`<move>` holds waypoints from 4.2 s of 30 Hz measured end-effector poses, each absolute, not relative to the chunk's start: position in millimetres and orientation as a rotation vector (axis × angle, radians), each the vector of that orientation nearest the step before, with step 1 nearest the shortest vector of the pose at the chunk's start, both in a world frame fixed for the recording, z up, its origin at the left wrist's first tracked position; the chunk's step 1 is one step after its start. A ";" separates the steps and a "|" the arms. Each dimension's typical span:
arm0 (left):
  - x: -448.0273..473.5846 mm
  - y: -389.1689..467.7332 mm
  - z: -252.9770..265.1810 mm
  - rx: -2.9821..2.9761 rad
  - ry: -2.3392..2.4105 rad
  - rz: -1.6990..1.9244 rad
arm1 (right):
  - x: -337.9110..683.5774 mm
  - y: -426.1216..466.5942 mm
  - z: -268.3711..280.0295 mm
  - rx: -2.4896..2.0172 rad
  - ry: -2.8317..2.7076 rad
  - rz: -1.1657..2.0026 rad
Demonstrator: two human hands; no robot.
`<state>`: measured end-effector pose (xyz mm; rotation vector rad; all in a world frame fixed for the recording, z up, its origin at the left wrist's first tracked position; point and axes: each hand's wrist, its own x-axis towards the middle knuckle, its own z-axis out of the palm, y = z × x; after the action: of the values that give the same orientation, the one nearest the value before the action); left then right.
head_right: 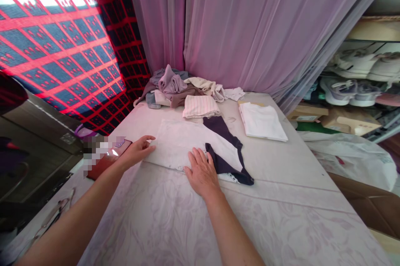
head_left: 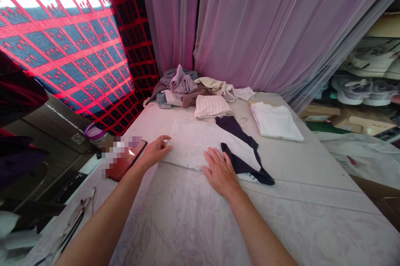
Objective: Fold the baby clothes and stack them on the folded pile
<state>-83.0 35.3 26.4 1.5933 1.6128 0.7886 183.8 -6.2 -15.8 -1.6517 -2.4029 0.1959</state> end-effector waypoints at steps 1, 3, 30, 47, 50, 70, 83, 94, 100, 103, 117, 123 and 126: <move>-80.5 34.5 25.3 1.589 1.603 0.843 | 183.9 -6.2 -16.1 -1.651 -2.403 0.194; -75.7 34.1 21.8 1.570 1.607 0.920 | 184.1 -6.1 -16.6 -1.651 -2.405 0.193; -73.5 23.5 6.6 1.365 1.684 0.972 | 183.9 -7.1 -13.6 -1.648 -2.394 0.206; -80.4 11.2 -22.8 1.511 1.497 1.151 | 68.4 72.4 38.6 -1.284 -2.464 0.669; -78.5 10.0 -27.3 1.476 1.468 1.228 | 69.3 80.6 34.0 -1.268 -2.347 0.873; -75.8 -11.9 5.5 1.953 2.022 0.615 | 63.2 83.7 14.0 -1.365 -2.277 0.660; -79.8 -13.1 8.8 1.851 2.071 0.605 | 61.5 84.3 6.9 -1.415 -2.298 0.592; -79.3 -15.0 9.6 1.767 2.046 0.666 | 61.1 80.1 1.3 -1.331 -2.114 0.684; -79.9 -13.2 9.9 1.788 1.921 0.764 | 67.6 73.1 6.1 -1.214 -1.914 0.737; -81.7 -11.7 9.7 1.770 1.879 0.742 | 72.0 70.4 11.3 -1.138 -1.836 0.733; -84.7 -8.8 13.5 1.912 1.860 0.602 | 81.6 58.7 25.8 -1.040 -1.731 0.746; -88.9 -10.7 7.6 1.980 1.840 0.635 | 72.1 81.0 13.2 -1.163 -1.883 0.750; -89.5 -11.8 4.4 1.994 1.849 0.681 | 66.9 89.3 6.8 -1.322 -2.078 0.679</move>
<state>-89.5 -11.8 4.4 1.9944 1.8493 0.6814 66.9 89.3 6.8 -1.3218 -2.0779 0.6787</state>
